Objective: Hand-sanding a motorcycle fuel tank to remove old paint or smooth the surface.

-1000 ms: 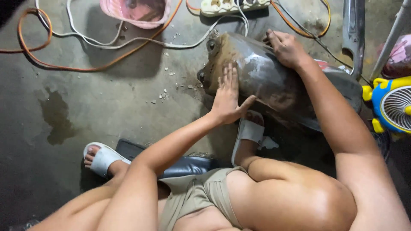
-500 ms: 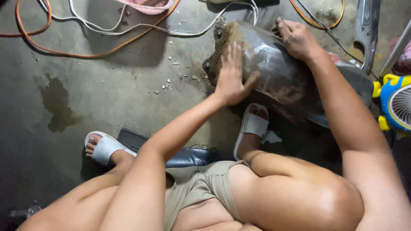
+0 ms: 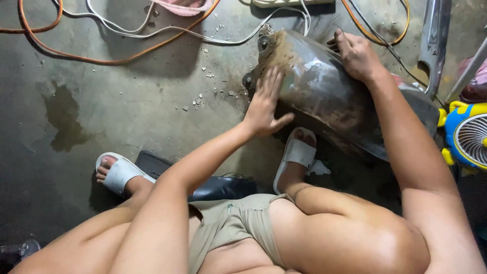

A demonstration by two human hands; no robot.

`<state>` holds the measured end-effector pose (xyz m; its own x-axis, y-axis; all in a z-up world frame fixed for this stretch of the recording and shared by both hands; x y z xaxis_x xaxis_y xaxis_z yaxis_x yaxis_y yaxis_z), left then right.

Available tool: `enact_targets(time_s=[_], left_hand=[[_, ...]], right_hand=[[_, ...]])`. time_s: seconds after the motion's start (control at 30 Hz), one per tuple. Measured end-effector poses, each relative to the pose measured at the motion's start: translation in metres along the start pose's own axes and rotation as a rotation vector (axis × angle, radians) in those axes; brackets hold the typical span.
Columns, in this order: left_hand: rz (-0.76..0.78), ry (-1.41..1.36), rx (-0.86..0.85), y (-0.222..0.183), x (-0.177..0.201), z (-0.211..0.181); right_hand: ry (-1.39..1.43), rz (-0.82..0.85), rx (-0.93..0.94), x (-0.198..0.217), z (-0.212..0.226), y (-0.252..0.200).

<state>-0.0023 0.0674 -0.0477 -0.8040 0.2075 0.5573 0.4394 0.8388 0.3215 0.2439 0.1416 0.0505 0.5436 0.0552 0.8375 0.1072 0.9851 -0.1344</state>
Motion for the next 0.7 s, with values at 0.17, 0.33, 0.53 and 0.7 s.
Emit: enact_targets(time_s=[0.17, 0.33, 0.53, 0.7], left_hand=[[0.051, -0.007, -0.031, -0.048, -0.005, 0.003], [0.073, -0.020, -0.010, -0.052, -0.002, 0.003], [0.061, -0.022, -0.013, -0.052, -0.003, 0.000], [0.026, -0.049, -0.017, -0.051, -0.004, -0.002]], right_hand=[[-0.063, -0.037, 0.273, 0.005, 0.050, -0.014], [-0.399, 0.117, 0.561, -0.043, 0.090, -0.028], [-0.729, 0.209, 0.608, -0.093, 0.082, -0.025], [-0.762, 0.167, 0.578, -0.092, 0.079, -0.027]])
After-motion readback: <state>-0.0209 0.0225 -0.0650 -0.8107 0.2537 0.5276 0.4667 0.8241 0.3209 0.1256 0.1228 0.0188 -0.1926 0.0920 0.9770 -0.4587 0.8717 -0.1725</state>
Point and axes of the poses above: each hand's wrist, its own y-axis towards the middle knuckle, its own x-axis out of the back of the hand, z = x × y, the point moved 6 cm from there along y, towards the middle knuckle, and after that the axes turned 10 degrees about -z, right-handed, at the moved point
